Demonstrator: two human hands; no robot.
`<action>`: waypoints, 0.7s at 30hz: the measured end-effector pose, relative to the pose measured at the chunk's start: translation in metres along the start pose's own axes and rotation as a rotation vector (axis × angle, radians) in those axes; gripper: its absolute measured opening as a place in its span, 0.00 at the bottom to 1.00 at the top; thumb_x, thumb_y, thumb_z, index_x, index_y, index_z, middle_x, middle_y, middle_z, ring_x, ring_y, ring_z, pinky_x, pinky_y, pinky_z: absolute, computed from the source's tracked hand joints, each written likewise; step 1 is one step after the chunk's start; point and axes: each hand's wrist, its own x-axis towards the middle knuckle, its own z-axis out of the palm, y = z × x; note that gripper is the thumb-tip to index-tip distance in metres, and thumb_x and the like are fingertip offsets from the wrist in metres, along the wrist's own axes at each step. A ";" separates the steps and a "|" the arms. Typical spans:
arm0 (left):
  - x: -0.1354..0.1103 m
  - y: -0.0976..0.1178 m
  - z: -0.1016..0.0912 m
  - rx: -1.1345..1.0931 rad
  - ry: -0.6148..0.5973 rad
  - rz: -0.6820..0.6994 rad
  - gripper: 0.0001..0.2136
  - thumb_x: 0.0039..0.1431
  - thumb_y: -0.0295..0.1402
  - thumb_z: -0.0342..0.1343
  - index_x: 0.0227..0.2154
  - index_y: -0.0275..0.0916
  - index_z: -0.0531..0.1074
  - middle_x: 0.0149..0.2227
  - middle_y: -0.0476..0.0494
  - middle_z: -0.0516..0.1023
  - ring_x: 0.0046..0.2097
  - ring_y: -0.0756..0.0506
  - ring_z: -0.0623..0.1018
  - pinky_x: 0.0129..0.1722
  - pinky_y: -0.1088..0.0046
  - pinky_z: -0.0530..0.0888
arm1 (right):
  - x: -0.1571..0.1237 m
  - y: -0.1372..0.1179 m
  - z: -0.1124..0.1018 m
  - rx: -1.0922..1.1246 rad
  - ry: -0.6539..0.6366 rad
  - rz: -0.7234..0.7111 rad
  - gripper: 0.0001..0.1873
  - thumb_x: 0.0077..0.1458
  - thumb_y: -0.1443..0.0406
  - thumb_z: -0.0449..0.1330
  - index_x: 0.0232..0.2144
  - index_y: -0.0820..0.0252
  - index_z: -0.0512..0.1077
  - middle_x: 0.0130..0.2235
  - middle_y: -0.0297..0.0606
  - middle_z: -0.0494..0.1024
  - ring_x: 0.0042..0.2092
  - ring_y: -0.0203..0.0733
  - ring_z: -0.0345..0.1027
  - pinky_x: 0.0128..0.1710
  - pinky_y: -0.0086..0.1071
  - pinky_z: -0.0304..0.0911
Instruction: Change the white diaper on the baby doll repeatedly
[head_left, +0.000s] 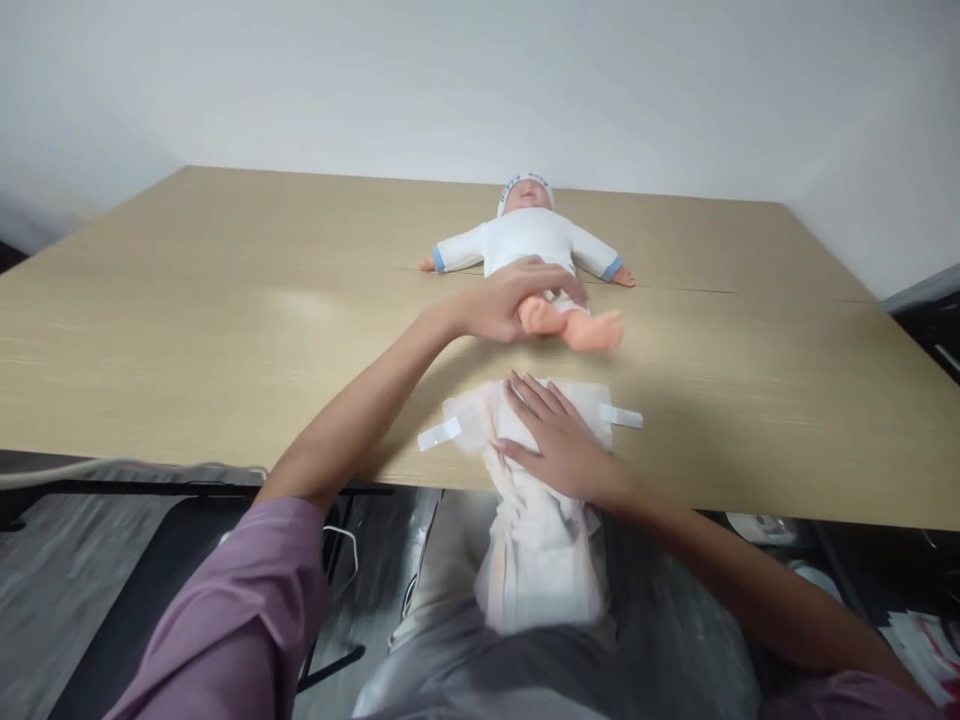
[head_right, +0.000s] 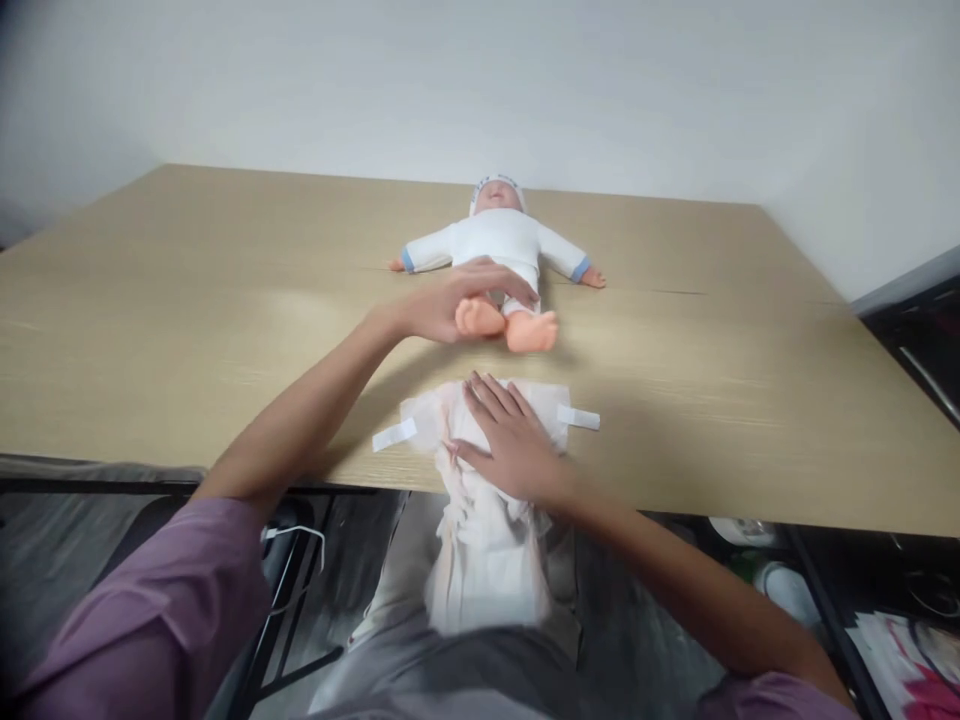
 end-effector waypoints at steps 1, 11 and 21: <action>0.005 0.000 -0.009 -0.030 0.026 -0.017 0.20 0.63 0.35 0.63 0.58 0.45 0.79 0.59 0.44 0.85 0.59 0.38 0.81 0.63 0.56 0.73 | 0.010 0.006 0.000 -0.010 0.000 -0.007 0.45 0.79 0.41 0.50 0.83 0.61 0.53 0.83 0.51 0.53 0.84 0.54 0.45 0.84 0.61 0.45; 0.025 0.001 -0.043 -0.114 0.192 -0.163 0.21 0.62 0.45 0.72 0.53 0.43 0.81 0.53 0.44 0.85 0.60 0.34 0.82 0.61 0.54 0.79 | 0.148 0.072 -0.004 -0.065 0.065 -0.008 0.39 0.76 0.46 0.61 0.77 0.64 0.66 0.80 0.55 0.61 0.81 0.62 0.54 0.82 0.55 0.50; 0.014 -0.011 -0.059 -0.137 0.269 -0.162 0.30 0.66 0.59 0.67 0.58 0.40 0.76 0.57 0.42 0.81 0.64 0.32 0.82 0.62 0.48 0.79 | 0.232 0.120 -0.020 0.050 0.156 0.207 0.36 0.76 0.43 0.57 0.65 0.68 0.76 0.70 0.54 0.77 0.69 0.58 0.72 0.78 0.49 0.56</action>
